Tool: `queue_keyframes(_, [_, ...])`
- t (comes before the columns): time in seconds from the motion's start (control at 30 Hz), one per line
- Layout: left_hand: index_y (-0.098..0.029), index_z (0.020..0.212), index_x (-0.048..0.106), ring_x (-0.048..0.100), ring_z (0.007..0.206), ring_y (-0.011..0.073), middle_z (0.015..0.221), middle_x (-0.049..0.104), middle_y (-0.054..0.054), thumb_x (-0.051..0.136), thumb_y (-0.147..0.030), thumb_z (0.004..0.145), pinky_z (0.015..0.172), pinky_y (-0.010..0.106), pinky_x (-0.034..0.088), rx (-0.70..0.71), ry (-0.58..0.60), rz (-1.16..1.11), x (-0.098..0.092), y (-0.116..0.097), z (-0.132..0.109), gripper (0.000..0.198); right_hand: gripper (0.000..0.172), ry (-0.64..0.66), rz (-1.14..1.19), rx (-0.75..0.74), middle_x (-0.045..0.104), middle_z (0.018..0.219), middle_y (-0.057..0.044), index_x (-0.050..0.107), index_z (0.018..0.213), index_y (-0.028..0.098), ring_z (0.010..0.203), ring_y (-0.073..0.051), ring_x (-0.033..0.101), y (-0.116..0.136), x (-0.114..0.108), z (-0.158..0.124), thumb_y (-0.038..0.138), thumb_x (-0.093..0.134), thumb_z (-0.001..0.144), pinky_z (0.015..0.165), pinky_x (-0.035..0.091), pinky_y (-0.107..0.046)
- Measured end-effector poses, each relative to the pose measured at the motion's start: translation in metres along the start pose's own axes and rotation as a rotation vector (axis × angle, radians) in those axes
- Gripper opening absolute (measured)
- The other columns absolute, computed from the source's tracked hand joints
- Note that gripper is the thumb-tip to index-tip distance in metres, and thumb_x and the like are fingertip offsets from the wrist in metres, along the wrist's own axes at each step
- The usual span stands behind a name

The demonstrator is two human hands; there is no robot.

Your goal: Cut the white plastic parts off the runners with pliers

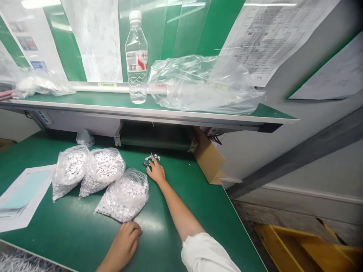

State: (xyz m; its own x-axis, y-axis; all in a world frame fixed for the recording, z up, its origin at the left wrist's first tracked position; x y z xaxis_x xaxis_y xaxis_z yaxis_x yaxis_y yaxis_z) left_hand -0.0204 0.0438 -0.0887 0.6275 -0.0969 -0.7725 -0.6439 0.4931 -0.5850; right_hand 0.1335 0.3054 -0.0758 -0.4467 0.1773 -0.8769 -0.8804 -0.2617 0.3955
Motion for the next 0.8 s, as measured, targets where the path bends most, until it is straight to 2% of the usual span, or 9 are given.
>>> queue_keyframes(0.1, [-0.024,0.105,0.060,0.059,0.092,0.0235,0.099,0.062,0.010,0.040,-0.009,0.083,0.079,0.037,0.053,0.006,0.018,0.022,-0.003,-0.004,0.002,0.033,0.050,0.041,0.002,0.021,0.029,0.152,-0.005,0.053,0.130,0.024,0.118,-0.025,0.050,-0.005,0.008,0.010,0.033,0.055,0.081,0.098,0.039,-0.039])
queue_keyframes(0.2, [-0.021,0.105,0.059,0.057,0.095,0.0215,0.102,0.061,0.009,0.038,-0.005,0.084,0.084,0.036,0.050,-0.023,0.080,0.048,-0.008,-0.011,0.005,0.034,0.052,0.055,0.055,0.037,0.037,0.148,-0.005,0.052,0.131,0.024,0.119,-0.025,0.050,-0.007,0.011,0.011,0.033,0.055,0.080,0.100,0.038,-0.039])
queue_keyframes(0.3, [-0.020,0.104,0.058,0.056,0.097,0.0205,0.103,0.060,0.008,0.037,-0.005,0.086,0.086,0.035,0.048,-0.038,0.089,0.034,-0.012,-0.015,0.005,0.032,0.051,0.024,0.104,0.033,0.045,0.142,-0.005,0.054,0.129,0.025,0.119,-0.025,0.050,-0.006,0.006,0.008,0.032,0.056,0.079,0.099,0.039,-0.039])
queue_keyframes(0.43, [-0.020,0.104,0.059,0.055,0.096,0.0195,0.102,0.060,0.007,0.038,-0.004,0.085,0.087,0.034,0.046,-0.039,0.069,0.013,-0.011,-0.014,0.003,0.032,0.047,-0.049,0.210,0.043,0.050,0.137,-0.007,0.055,0.128,0.023,0.098,-0.018,0.061,-0.010,-0.004,-0.014,0.031,0.049,0.082,0.085,0.050,-0.034])
queue_keyframes(0.5, [-0.020,0.104,0.060,0.055,0.096,0.0195,0.102,0.060,0.007,0.038,-0.004,0.085,0.087,0.034,0.046,-0.041,0.057,0.005,-0.011,-0.012,0.001,0.033,0.046,-0.093,0.291,0.041,0.052,0.135,-0.011,0.056,0.128,0.020,0.091,-0.017,0.063,-0.015,-0.009,-0.040,0.032,0.045,0.085,0.080,0.053,-0.034])
queue_keyframes(0.53, [-0.020,0.104,0.060,0.055,0.096,0.0197,0.102,0.061,0.007,0.038,-0.004,0.085,0.086,0.034,0.046,-0.042,0.055,0.000,-0.012,-0.012,0.000,0.033,0.045,-0.118,0.340,0.035,0.053,0.134,-0.011,0.057,0.127,0.019,0.097,-0.019,0.062,-0.017,-0.011,-0.058,0.034,0.045,0.086,0.083,0.052,-0.034])
queue_keyframes(0.6, [-0.022,0.107,0.061,0.055,0.095,0.0208,0.102,0.062,0.006,0.040,-0.008,0.087,0.086,0.035,0.046,-0.044,0.055,-0.012,-0.013,-0.010,0.000,0.032,0.043,-0.225,0.664,0.040,0.057,0.129,-0.012,0.063,0.120,0.020,0.112,-0.024,0.057,-0.024,-0.019,-0.100,0.041,0.052,0.084,0.094,0.049,-0.040])
queue_keyframes(0.7, [-0.024,0.108,0.063,0.057,0.095,0.0224,0.100,0.064,0.007,0.039,-0.017,0.091,0.086,0.037,0.045,-0.071,0.031,-0.089,-0.008,-0.010,0.005,0.030,0.042,-0.198,0.923,0.101,0.057,0.129,-0.010,0.064,0.118,0.024,0.121,-0.026,0.052,-0.024,-0.022,-0.168,0.048,0.055,0.084,0.101,0.044,-0.044])
queue_keyframes(0.8, [-0.019,0.107,0.063,0.060,0.085,0.0204,0.093,0.065,0.008,0.035,-0.029,0.094,0.080,0.035,0.048,-0.177,-0.071,-0.326,0.005,-0.013,0.014,0.032,0.040,-0.129,0.998,0.076,0.057,0.129,-0.009,0.063,0.119,0.026,0.122,-0.026,0.052,-0.003,-0.033,-0.224,0.046,0.058,0.084,0.101,0.045,-0.042])
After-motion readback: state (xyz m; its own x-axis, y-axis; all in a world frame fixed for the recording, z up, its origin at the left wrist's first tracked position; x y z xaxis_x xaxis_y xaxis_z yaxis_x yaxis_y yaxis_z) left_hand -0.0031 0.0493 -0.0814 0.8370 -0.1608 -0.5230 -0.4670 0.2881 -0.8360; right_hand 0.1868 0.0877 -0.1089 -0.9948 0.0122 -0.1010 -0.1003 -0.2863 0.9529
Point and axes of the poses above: each hand's wrist, its own z-axis towards the middle knuckle, its own x-axis out of the palm, y = z × x, the point moved 6 cm from there along z, towards the middle knuckle
